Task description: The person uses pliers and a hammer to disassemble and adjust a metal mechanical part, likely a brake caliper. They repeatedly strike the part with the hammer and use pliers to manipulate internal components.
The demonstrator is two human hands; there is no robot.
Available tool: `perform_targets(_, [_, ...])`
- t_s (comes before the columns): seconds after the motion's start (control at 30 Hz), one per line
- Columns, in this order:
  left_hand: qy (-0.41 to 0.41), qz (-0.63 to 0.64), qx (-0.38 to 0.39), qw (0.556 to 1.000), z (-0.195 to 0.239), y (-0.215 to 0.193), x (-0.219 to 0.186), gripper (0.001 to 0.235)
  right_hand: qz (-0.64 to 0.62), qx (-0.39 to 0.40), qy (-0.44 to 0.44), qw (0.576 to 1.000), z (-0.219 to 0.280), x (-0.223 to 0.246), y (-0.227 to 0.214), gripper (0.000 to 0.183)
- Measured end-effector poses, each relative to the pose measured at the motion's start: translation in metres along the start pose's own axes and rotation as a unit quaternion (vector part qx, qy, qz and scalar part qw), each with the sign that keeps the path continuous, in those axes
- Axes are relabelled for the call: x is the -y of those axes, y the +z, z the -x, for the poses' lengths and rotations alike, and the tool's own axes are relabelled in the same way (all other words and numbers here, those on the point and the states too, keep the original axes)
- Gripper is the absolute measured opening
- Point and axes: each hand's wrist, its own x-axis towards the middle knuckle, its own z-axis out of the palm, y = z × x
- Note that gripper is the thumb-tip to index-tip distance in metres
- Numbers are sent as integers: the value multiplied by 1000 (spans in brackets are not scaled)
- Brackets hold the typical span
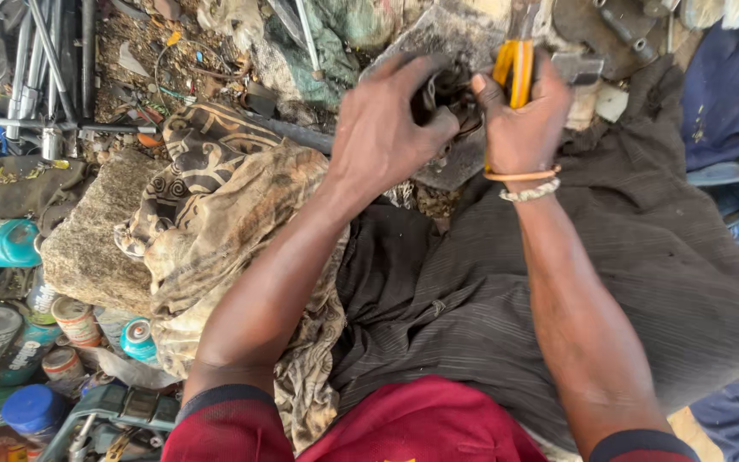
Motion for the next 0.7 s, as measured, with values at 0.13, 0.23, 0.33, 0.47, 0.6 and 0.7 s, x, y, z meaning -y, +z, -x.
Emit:
perform_targets(0.13, [-55,80,75,992,12,-47,9,52,-28,7,-17,999,10,34,-5,31])
perform_targets(0.23, [26,111,49,992,16,-63,26,48,-8,37,-21,999,19,45,4,31])
perform_targets(0.33, [28,8,40,999,14,-55,41,41,-37,55,-5,998,23,37,18,30])
perform_targets(0.47, [98,-29,9,995,13,-50,48,40,-60,64,1,996,25,17,28,28])
perform_targets(0.6, [102,-42,-20,994,9,-50,45,26,56,29,-32,997,17,2,28,29])
perform_targets(0.7, [73,-47,-22,996,5,-45,51,25,-23,43,-72,996,18,-1,28,30])
